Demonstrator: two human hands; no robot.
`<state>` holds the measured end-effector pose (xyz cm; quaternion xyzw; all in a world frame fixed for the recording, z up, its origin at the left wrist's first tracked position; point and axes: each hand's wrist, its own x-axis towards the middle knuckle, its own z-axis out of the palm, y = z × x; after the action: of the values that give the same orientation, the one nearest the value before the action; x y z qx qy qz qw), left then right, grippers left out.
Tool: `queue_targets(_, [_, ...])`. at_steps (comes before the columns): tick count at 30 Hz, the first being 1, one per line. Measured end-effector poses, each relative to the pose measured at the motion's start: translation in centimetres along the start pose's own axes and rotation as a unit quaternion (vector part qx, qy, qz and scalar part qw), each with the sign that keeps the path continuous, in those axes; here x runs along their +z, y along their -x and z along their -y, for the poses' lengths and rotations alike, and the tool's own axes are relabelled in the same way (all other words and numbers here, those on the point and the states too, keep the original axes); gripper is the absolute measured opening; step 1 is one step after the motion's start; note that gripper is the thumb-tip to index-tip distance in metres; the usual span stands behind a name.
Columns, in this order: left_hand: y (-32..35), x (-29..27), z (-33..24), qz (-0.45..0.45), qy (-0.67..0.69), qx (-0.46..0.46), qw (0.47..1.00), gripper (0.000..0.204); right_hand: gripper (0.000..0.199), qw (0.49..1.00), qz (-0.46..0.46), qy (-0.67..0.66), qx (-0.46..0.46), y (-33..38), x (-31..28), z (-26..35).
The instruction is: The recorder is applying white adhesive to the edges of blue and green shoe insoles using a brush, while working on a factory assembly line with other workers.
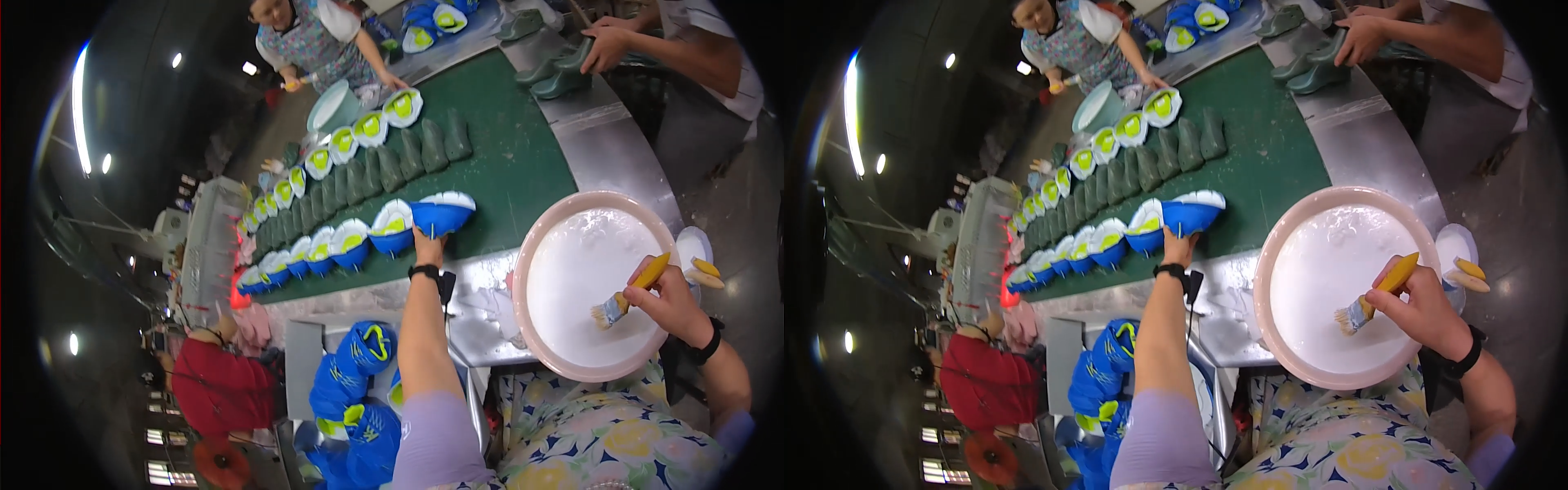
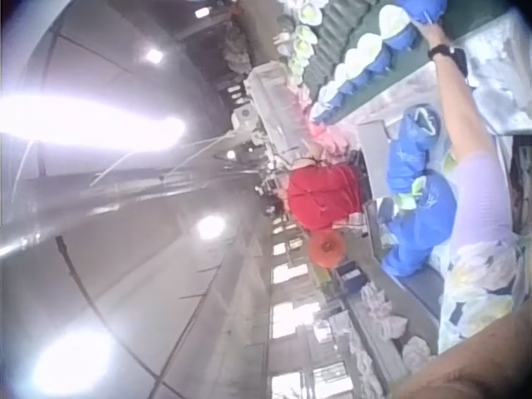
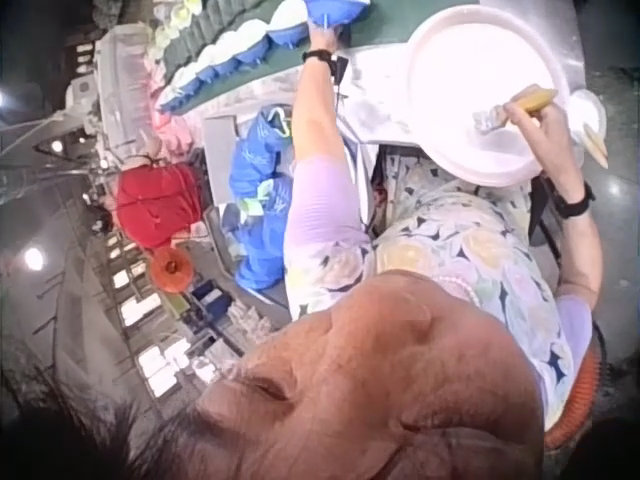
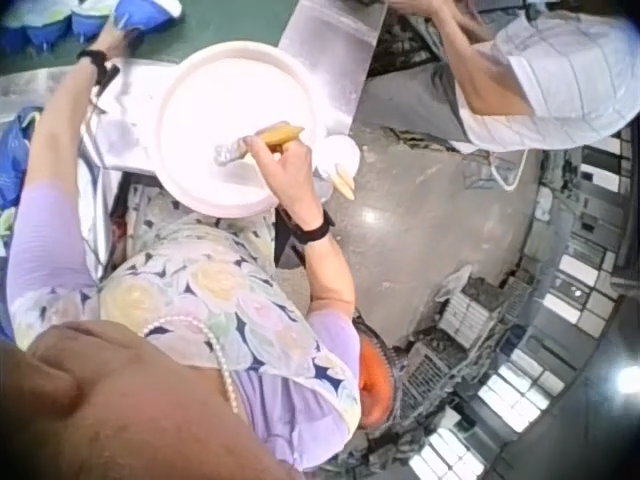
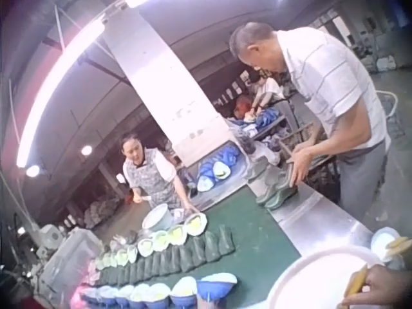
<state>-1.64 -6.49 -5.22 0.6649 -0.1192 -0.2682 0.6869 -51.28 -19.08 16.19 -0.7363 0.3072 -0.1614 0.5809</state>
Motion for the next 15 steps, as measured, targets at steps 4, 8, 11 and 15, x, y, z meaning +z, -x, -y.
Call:
queue_targets(4, [0.5,-11.9,-2.7,-0.069,-0.085,-0.145,0.983,0.048,0.014,0.994,0.067,0.065,-0.058,0.4,0.3,1.8])
queue_targets(8, [14.1,-2.5,-18.8,0.11,-0.032,-0.123,0.986,0.052,0.013,0.998,-0.002,0.062,-0.025,-1.2,-1.6,-0.8])
queue_targets(11, [24.5,-5.4,-26.4,0.141,-0.102,-0.112,0.978,0.045,0.014,0.997,0.026,0.048,-0.049,-1.0,-1.4,-0.6])
queue_targets(15, [32.2,-10.6,-23.7,0.095,-0.389,-0.115,0.909,0.034,0.015,0.991,0.063,0.094,-0.078,-1.8,0.9,-0.5])
